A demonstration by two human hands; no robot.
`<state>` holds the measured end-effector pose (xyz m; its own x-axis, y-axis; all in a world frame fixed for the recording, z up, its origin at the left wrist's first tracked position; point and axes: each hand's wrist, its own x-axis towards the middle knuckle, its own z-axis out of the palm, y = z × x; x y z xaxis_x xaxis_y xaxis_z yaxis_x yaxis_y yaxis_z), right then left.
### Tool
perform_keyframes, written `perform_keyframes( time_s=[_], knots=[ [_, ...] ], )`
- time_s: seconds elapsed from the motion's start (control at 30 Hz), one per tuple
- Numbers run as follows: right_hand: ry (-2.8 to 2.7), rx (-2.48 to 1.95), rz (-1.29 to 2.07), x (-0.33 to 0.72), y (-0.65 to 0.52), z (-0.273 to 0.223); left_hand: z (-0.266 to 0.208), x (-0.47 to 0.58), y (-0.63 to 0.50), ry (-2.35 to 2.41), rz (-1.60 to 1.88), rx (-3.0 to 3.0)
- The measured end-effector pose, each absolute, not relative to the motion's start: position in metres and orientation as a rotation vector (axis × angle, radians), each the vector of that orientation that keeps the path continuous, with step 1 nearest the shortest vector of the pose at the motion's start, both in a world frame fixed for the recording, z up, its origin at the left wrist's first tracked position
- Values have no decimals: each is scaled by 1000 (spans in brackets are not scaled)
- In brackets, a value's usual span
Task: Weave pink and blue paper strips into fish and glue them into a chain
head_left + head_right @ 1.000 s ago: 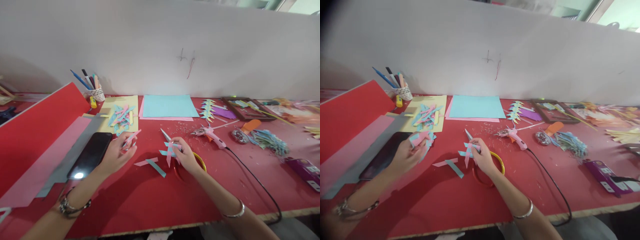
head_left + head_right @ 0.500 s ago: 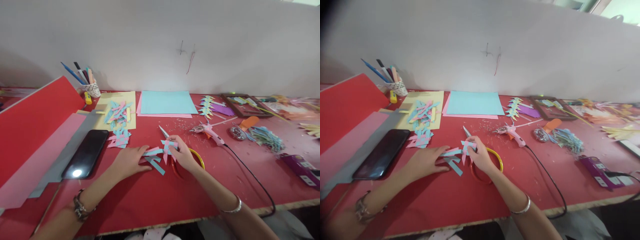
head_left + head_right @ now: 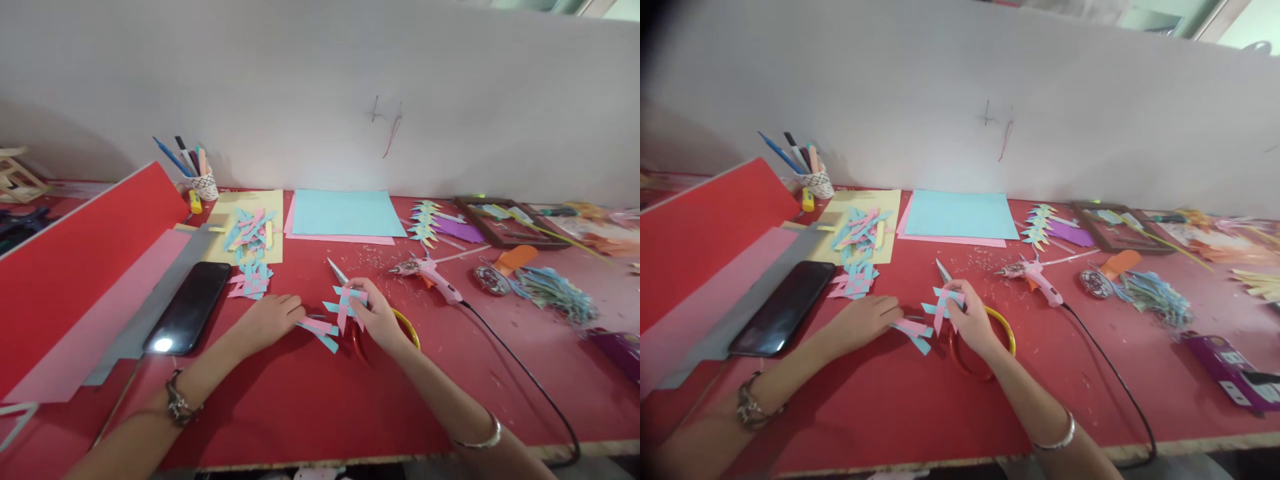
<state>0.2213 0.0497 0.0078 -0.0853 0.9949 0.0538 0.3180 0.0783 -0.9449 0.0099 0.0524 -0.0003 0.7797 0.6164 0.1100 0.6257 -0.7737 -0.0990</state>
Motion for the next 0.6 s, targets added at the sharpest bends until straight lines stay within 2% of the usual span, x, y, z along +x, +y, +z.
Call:
perform_keyframes(
  time_s=[0.17, 0.4, 0.6],
  knots=[
    [-1426, -1369, 1183, 222, 51, 8, 14, -8, 58, -1303, -359, -2915],
    [-1338, -1321, 1262, 222, 53, 6, 37, -37, 95, -2283, -662, -2549],
    [-1369, -1334, 1236, 221, 52, 11, 48, -52, 157, -2603, -521, -2085]
  ],
)
